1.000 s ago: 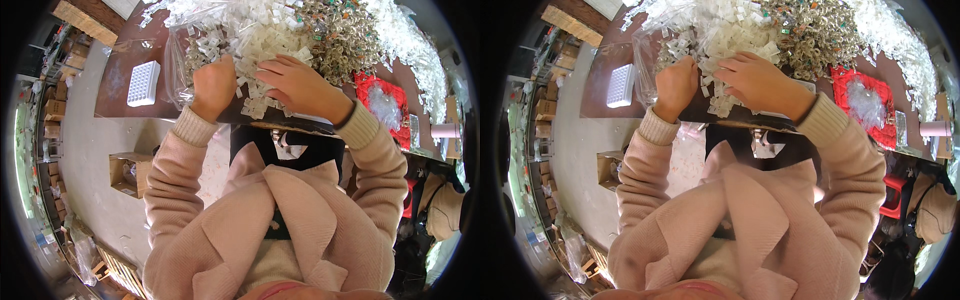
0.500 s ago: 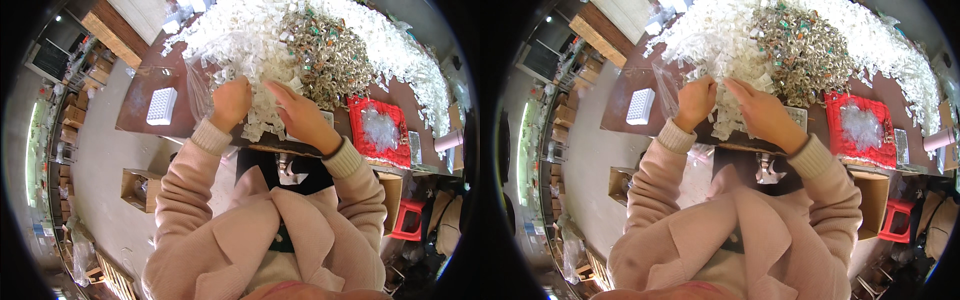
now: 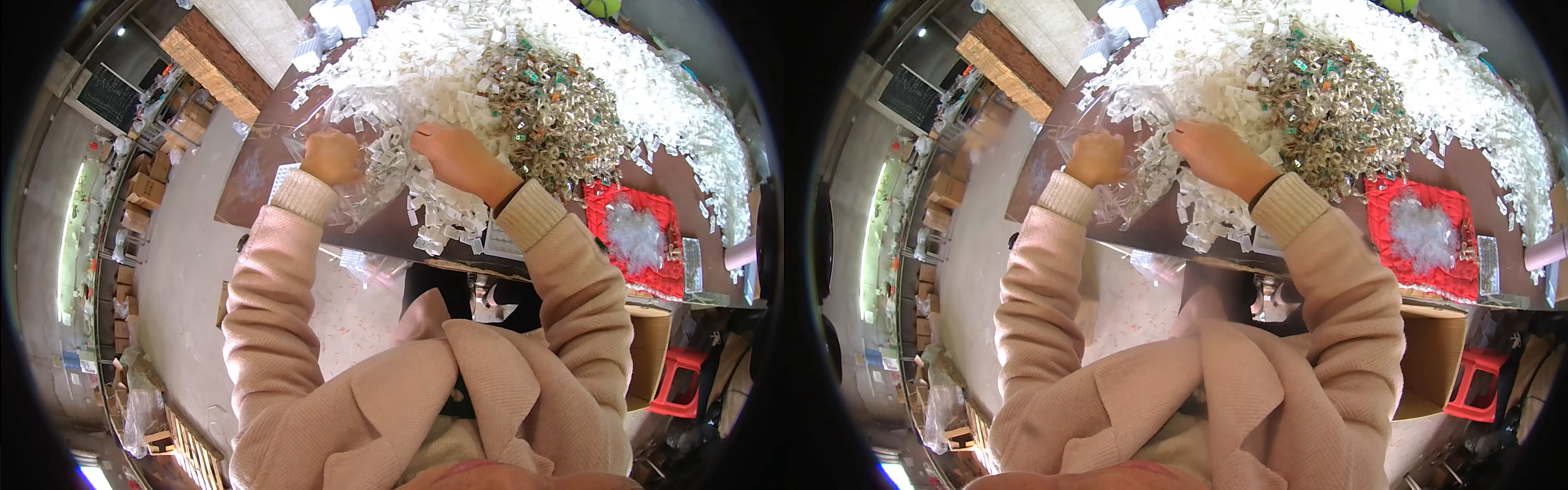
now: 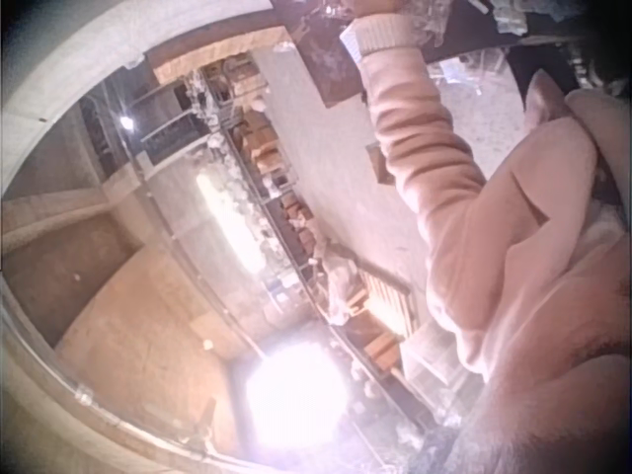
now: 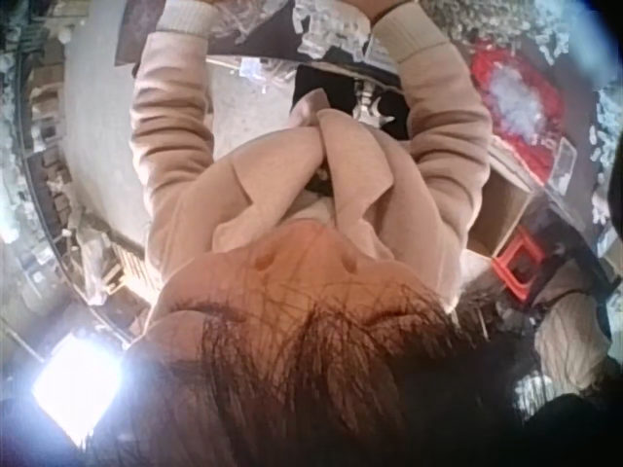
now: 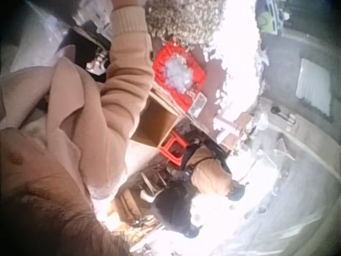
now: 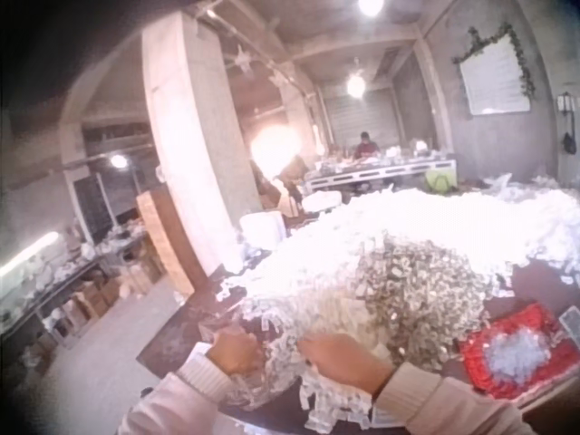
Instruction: The person repeatedly picks small white plastic pieces and metallic ornaments from a table, attaches them together by hand, and places the assembled units into a white tray. The person occasionally uses a small flashlight to illuminate the pieces during assembly.
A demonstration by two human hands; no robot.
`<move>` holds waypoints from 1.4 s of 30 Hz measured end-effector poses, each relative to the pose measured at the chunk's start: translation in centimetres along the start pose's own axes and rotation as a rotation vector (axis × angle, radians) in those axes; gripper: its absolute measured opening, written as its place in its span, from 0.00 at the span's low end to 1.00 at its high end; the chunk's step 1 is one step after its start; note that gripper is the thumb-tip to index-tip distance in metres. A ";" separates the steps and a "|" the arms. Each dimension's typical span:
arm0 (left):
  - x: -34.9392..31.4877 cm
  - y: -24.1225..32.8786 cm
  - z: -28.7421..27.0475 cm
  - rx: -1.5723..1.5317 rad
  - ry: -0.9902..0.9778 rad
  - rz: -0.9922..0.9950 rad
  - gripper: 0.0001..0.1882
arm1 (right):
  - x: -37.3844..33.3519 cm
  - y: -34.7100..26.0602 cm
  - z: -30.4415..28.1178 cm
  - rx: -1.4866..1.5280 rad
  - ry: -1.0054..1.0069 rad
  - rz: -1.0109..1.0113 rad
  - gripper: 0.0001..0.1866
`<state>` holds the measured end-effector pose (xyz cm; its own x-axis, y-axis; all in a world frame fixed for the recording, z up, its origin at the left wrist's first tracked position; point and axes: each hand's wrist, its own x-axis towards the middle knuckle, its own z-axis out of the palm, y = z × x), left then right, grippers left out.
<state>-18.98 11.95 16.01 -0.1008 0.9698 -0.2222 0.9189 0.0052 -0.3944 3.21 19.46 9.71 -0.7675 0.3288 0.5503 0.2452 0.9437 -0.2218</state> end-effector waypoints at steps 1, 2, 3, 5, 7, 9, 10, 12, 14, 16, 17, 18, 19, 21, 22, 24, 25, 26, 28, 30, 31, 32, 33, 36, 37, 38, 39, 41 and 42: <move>0.0 -0.3 0.0 0.038 -0.041 -0.020 0.24 | -0.1 0.0 -0.1 0.003 -0.028 0.029 0.06; 0.1 -0.4 0.1 0.072 -0.080 -0.043 0.25 | -0.1 0.0 -0.2 0.002 -0.057 0.057 0.06; 0.0 -0.2 0.4 -0.037 0.018 0.033 0.26 | -0.4 0.1 -0.3 0.009 -0.063 0.066 0.05; -0.1 0.4 1.2 -0.258 0.165 0.168 0.28 | -1.1 0.3 -0.5 0.021 -0.087 0.095 0.04; 0.1 1.2 1.7 -0.143 0.089 0.247 0.28 | -1.5 0.6 -0.7 -0.028 -0.138 0.066 0.06; 0.2 1.6 1.7 -0.064 0.037 0.296 0.28 | -2.0 0.6 -1.0 -0.035 -0.193 0.064 0.08; 0.1 1.5 1.4 -0.041 0.048 0.315 0.28 | -2.2 0.5 -1.3 -0.022 -0.216 0.080 0.11; -0.3 1.6 0.5 -0.037 0.142 0.312 0.24 | -2.7 0.2 -2.3 0.004 -0.162 0.077 0.15; -1.5 1.9 -0.3 -0.155 0.373 0.354 0.20 | -3.6 -0.4 -3.6 0.029 -0.022 0.042 0.18; -3.3 2.8 -0.8 -0.287 0.569 0.410 0.17 | -4.8 -1.2 -5.3 0.055 0.039 0.083 0.19; -4.4 3.5 -0.8 -0.355 0.662 0.450 0.15 | -5.4 -1.7 -6.2 0.072 0.073 0.100 0.19; -5.6 4.4 -0.6 -0.438 0.796 0.492 0.13 | -6.3 -2.2 -7.0 0.036 0.121 0.089 0.17; -7.1 5.6 0.0 -0.528 0.774 0.520 0.12 | -7.5 -3.0 -7.9 0.091 0.148 0.125 0.16; -10.0 8.6 2.2 -0.753 0.801 0.580 0.10 | -10.5 -4.8 -9.3 0.219 0.196 0.210 0.15; -11.0 10.2 3.6 -0.855 0.797 0.530 0.09 | -12.0 -5.7 -9.4 0.217 0.254 0.228 0.14; -12.0 13.2 6.7 -1.000 0.840 0.370 0.08 | -15.2 -7.5 -8.9 0.234 0.329 0.313 0.14; -12.1 14.5 8.2 -1.026 0.892 0.260 0.08 | -16.8 -8.4 -8.4 0.274 0.344 0.387 0.13; -12.2 15.6 9.6 -1.051 0.940 0.147 0.09 | -18.3 -9.2 -7.7 0.307 0.332 0.501 0.12; -12.7 17.3 11.7 -1.072 0.981 -0.001 0.11 | -20.8 -10.7 -6.1 0.407 0.324 0.621 0.12; -12.7 18.2 13.0 -1.069 1.015 -0.043 0.15 | -22.6 -11.9 -4.7 0.480 0.299 0.699 0.12; -12.6 18.4 13.4 -1.065 0.977 -0.063 0.16 | -23.0 -12.4 -4.0 0.504 0.278 0.707 0.11; -12.3 18.4 13.5 -1.050 0.972 -0.055 0.16 | -23.2 -12.7 -3.5 0.539 0.266 0.714 0.11; -12.0 18.4 13.6 -1.037 0.957 -0.057 0.17 | -23.3 -12.8 -3.1 0.534 0.257 0.701 0.11; -10.8 18.4 13.3 -1.009 0.935 -0.046 0.15 | -22.9 -12.9 -2.4 0.538 0.254 0.650 0.12; -10.5 18.4 13.2 -1.009 0.918 -0.053 0.14 | -22.7 -12.8 -2.3 0.532 0.253 0.630 0.13; -10.3 18.4 13.1 -1.026 0.936 -0.052 0.14 | -22.5 -12.7 -2.2 0.528 0.243 0.638 0.14; -10.2 18.4 13.1 -1.043 0.954 -0.051 0.13 | -22.3 -12.7 -2.1 0.537 0.251 0.613 0.13; -10.1 18.3 13.1 -1.141 0.945 -0.083 0.12 | -22.2 -12.7 -2.0 0.566 0.237 0.625 0.13; -10.2 18.1 13.2 -1.222 0.916 -0.119 0.12 | -22.1 -12.6 -2.0 0.557 0.240 0.617 0.13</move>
<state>-6.30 -1.02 -0.62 -0.3529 0.7596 0.5463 0.7109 -0.1620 0.6844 18.26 0.34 2.00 -0.4313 0.8345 0.3430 0.2029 0.4601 -0.8643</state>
